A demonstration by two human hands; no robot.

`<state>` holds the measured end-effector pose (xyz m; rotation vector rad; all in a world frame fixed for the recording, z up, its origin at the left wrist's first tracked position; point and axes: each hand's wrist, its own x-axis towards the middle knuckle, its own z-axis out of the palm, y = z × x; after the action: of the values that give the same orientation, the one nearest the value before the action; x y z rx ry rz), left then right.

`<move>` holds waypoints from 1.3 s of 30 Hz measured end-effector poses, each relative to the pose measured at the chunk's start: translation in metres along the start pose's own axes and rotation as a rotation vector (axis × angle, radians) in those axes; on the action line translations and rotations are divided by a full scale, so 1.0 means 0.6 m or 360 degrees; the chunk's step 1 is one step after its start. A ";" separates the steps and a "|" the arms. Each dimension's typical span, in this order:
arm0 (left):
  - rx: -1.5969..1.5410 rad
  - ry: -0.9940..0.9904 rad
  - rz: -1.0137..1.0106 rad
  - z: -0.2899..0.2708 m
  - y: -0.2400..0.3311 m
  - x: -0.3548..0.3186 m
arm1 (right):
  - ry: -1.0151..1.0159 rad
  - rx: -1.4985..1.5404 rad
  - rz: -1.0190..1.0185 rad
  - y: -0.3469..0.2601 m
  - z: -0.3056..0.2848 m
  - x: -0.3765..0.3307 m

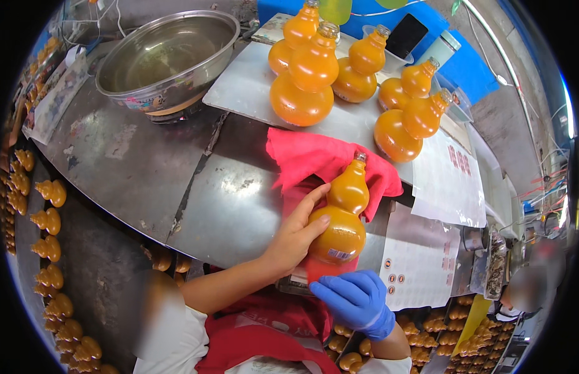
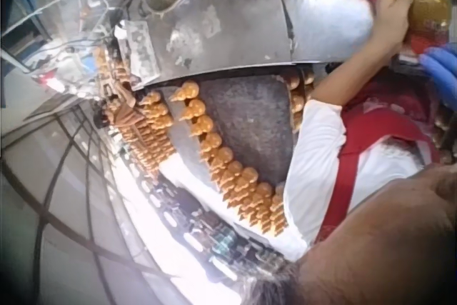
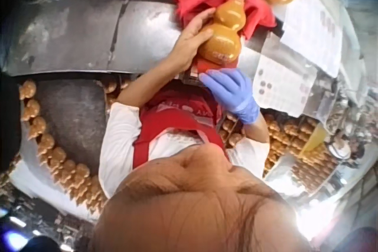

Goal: The person applies circular stickers to the bodies of orange, gourd-shaped bottles. They pick up a bottle, place a sticker on it, smooth it down with a red cloth, and then place the finished bottle on a metal tray. The process is repeated for multiple bottles.

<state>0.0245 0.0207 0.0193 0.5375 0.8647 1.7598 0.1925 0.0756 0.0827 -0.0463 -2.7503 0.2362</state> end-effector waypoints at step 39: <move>0.0109 0.0042 -0.0124 -0.017 0.009 0.015 | -0.0043 -0.0124 -0.0218 0.013 0.025 -0.012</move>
<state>0.0107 0.0252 0.0166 0.5195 0.9546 1.6746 0.1939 0.0807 0.0648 0.1253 -2.7742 0.0933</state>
